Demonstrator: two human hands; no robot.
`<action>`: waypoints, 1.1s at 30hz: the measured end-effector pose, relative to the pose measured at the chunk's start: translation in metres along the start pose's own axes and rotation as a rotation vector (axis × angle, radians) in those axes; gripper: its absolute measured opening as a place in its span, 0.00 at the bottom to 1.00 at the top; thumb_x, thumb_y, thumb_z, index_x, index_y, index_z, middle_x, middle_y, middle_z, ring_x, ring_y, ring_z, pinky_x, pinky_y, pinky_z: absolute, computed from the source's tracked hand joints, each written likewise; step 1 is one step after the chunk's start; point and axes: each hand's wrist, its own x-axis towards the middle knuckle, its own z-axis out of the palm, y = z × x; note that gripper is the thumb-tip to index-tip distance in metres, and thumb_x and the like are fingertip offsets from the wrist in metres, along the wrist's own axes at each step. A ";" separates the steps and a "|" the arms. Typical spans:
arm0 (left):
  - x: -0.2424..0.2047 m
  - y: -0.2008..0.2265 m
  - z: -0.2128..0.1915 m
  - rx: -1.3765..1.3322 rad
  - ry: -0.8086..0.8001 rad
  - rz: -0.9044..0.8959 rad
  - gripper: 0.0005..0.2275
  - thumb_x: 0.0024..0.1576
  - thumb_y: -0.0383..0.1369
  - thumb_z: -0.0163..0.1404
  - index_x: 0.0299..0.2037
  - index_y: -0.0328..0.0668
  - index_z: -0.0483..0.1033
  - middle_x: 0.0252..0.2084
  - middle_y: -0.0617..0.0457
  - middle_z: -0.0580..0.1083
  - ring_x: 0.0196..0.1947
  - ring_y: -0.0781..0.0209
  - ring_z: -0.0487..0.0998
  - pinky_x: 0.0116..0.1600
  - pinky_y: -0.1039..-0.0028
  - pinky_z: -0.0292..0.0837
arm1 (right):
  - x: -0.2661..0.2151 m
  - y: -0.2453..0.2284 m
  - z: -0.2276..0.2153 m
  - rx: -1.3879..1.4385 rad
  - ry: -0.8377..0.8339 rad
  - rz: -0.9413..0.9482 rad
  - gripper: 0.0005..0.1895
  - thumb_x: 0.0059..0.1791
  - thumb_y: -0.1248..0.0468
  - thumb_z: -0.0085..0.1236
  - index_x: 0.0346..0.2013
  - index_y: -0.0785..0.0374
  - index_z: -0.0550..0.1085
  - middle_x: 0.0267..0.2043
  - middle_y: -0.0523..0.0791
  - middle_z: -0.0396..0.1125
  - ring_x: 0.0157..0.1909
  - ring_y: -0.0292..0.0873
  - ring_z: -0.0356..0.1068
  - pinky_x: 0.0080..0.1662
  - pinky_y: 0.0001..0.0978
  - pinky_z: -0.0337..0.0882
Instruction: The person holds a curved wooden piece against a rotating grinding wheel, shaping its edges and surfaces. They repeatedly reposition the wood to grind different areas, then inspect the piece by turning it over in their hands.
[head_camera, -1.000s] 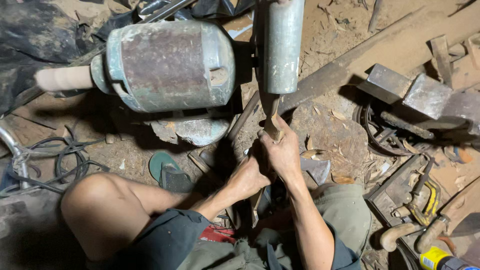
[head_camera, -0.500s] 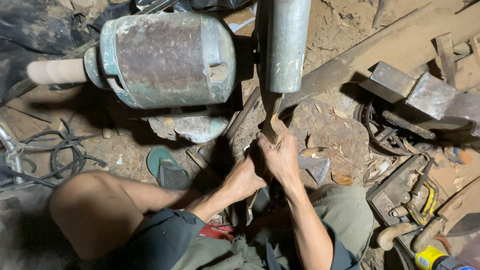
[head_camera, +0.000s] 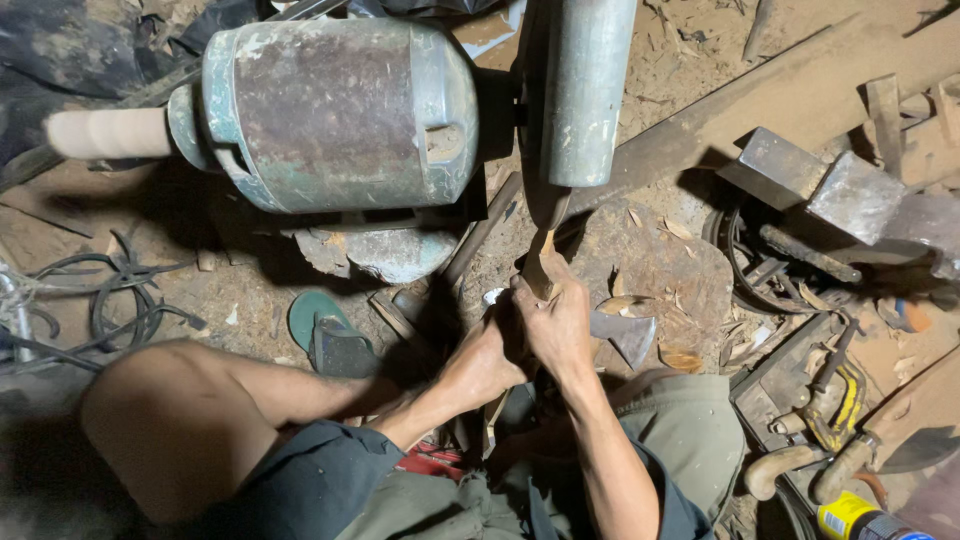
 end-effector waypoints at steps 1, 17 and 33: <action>-0.001 -0.001 0.000 0.005 0.005 0.008 0.39 0.42 0.28 0.63 0.67 0.32 0.58 0.57 0.34 0.73 0.57 0.39 0.76 0.59 0.61 0.73 | -0.002 0.003 0.001 0.008 -0.015 0.030 0.20 0.45 0.66 0.60 0.52 0.71 0.76 0.57 0.53 0.74 0.58 0.52 0.73 0.62 0.42 0.68; -0.045 0.060 -0.008 0.504 -0.032 -0.115 0.43 0.48 0.42 0.64 0.70 0.33 0.50 0.57 0.31 0.65 0.54 0.33 0.70 0.51 0.47 0.70 | -0.030 -0.001 -0.023 0.975 -0.142 0.236 0.24 0.43 0.71 0.54 0.54 0.77 0.72 0.48 0.56 0.74 0.52 0.51 0.75 0.58 0.42 0.74; 0.005 0.023 -0.017 0.252 -0.152 -0.311 0.35 0.46 0.42 0.64 0.58 0.22 0.65 0.48 0.27 0.76 0.49 0.39 0.80 0.56 0.59 0.75 | 0.011 0.019 -0.007 0.198 -0.084 0.067 0.23 0.49 0.69 0.58 0.59 0.73 0.69 0.34 0.46 0.64 0.35 0.38 0.62 0.39 0.29 0.68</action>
